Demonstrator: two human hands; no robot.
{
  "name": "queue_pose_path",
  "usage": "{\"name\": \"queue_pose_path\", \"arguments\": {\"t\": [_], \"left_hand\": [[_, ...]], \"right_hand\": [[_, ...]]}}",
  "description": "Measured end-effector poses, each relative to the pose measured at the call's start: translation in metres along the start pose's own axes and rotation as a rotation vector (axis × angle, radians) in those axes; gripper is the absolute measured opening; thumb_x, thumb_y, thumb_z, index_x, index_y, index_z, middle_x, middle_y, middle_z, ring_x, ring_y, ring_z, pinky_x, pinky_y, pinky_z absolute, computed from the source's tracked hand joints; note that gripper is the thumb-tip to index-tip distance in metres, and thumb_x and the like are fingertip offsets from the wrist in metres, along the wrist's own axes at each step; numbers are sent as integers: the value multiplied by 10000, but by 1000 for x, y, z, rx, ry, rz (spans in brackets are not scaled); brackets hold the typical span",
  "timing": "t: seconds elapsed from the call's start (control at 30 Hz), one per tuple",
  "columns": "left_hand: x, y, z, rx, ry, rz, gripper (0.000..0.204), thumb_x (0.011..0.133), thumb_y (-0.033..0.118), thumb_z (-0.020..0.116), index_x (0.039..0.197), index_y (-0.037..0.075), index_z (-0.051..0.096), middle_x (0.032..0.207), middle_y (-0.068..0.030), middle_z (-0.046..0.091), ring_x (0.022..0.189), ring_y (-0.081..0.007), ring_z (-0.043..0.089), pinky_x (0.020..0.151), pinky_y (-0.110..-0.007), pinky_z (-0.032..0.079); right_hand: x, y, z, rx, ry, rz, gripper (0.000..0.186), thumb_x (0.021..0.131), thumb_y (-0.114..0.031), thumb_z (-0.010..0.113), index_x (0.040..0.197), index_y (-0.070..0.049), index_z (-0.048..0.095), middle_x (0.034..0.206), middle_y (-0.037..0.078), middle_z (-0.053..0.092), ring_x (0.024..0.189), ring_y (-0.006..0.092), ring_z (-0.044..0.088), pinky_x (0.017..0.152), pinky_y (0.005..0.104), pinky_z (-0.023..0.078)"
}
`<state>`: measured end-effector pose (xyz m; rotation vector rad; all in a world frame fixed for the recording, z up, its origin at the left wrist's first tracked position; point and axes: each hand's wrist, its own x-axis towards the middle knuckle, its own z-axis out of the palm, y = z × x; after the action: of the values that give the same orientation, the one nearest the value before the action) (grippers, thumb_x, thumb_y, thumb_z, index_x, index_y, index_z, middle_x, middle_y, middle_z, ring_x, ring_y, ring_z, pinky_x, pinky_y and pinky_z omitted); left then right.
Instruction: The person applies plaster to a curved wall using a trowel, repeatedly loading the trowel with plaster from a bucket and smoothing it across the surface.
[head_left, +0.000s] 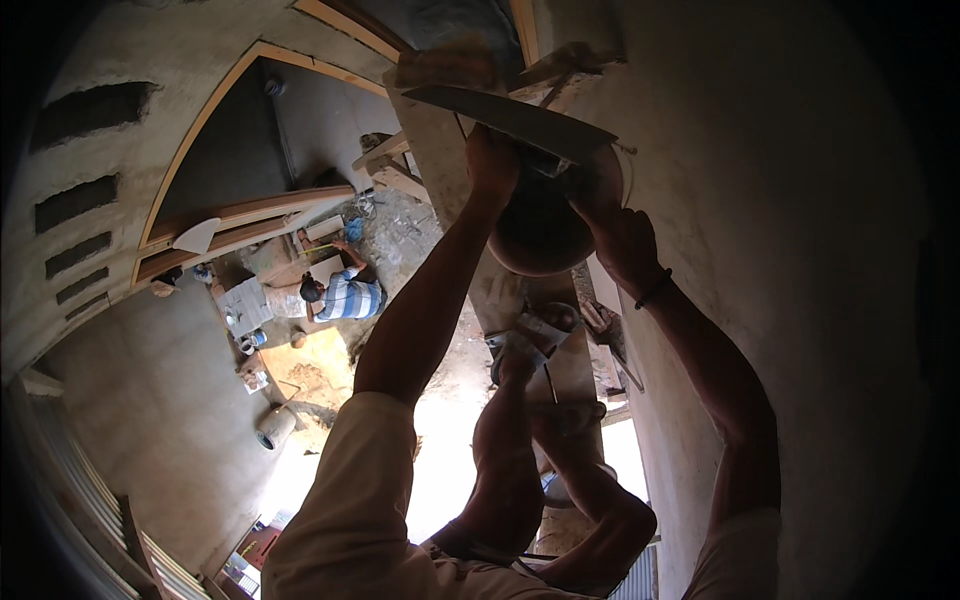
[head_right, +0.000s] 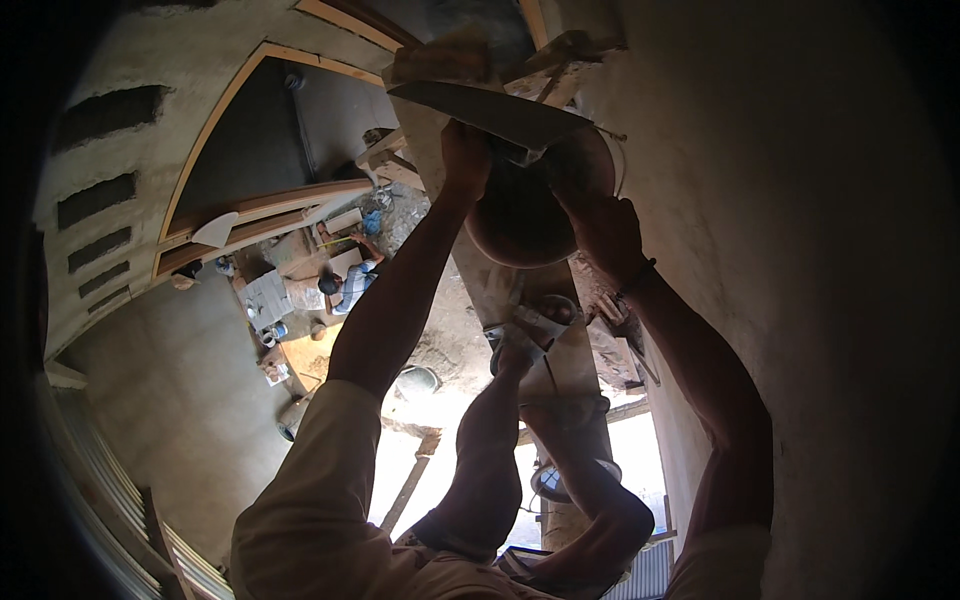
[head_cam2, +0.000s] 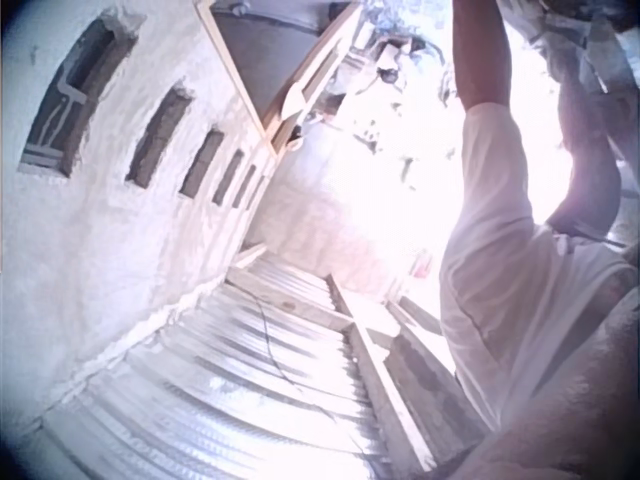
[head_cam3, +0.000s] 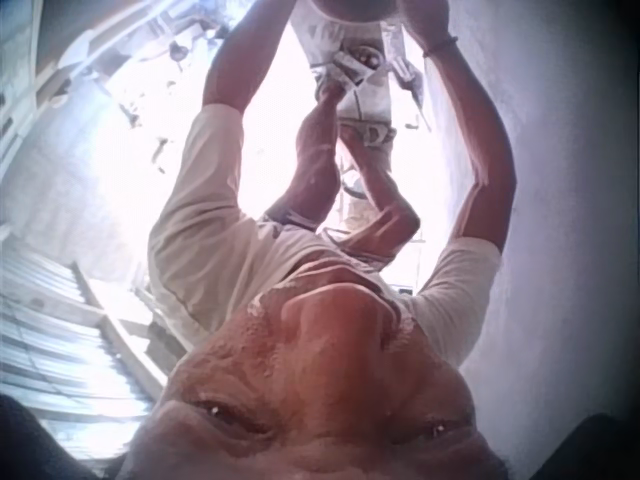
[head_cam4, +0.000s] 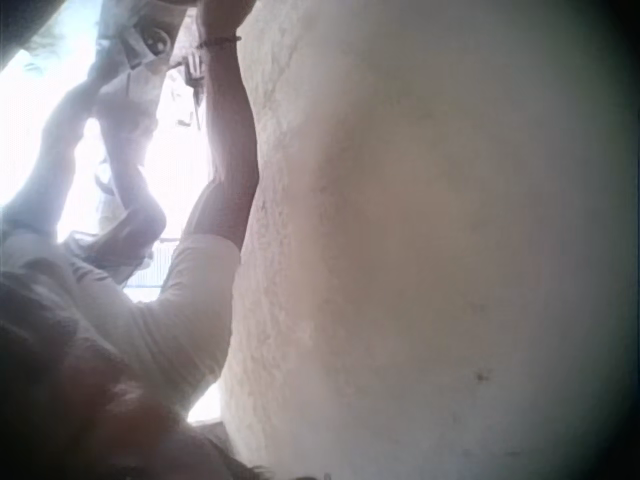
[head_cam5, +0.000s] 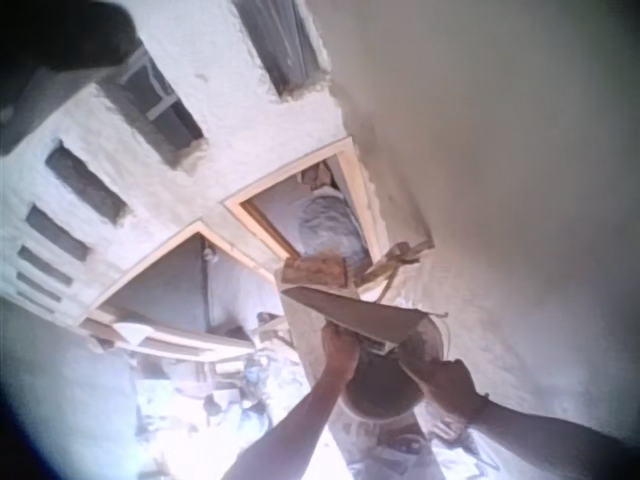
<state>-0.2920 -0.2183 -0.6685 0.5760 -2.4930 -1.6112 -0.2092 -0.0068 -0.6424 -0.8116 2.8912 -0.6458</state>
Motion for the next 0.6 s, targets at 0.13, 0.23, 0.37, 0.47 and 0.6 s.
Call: {"name": "queue_pose_path", "arguments": {"t": [0.13, 0.23, 0.37, 0.47, 0.6], "left_hand": [[-3, 9, 4, 37, 2, 21, 294, 925, 169, 433, 983, -79, 580, 860, -204, 653, 846, -271, 635, 738, -378, 465], [0, 8, -4, -47, -24, -54, 305, 915, 193, 447, 1036, -51, 584, 937, -242, 646, 942, -365, 616, 779, -415, 473], [-8, 5, -5, -97, -34, 7, 329, 916, 226, 447, 1062, -33, 589, 969, -249, 652, 987, -398, 615, 802, -430, 479], [-12, 19, 12, 30, -68, -10, 332, 918, 212, 431, 1066, -40, 589, 974, -240, 657, 983, -387, 623, 812, -432, 476], [-8, 19, 13, 44, -25, -32, 335, 922, 216, 435, 1040, -57, 588, 948, -223, 657, 932, -335, 630, 793, -415, 470]], "right_hand": [[-9, -1, 8, -23, -98, 27, 448, 819, -66, 522, 1243, -206, 555, 769, 130, 579, 594, 268, 576, 543, 401, 426], [-24, -12, 0, -45, -140, 25, 463, 818, -60, 516, 1259, -197, 542, 773, 145, 576, 595, 265, 577, 550, 394, 429], [-17, -10, -13, -97, -176, 58, 492, 816, -56, 511, 1291, -184, 515, 763, 153, 571, 595, 265, 575, 541, 394, 430], [-9, 11, 2, -109, -29, 49, 494, 813, -58, 513, 1292, -180, 511, 760, 152, 567, 599, 267, 580, 516, 392, 433], [-26, -4, 16, -49, -21, 114, 479, 813, -76, 522, 1283, -171, 501, 764, 145, 573, 574, 269, 586, 492, 379, 443]]}}
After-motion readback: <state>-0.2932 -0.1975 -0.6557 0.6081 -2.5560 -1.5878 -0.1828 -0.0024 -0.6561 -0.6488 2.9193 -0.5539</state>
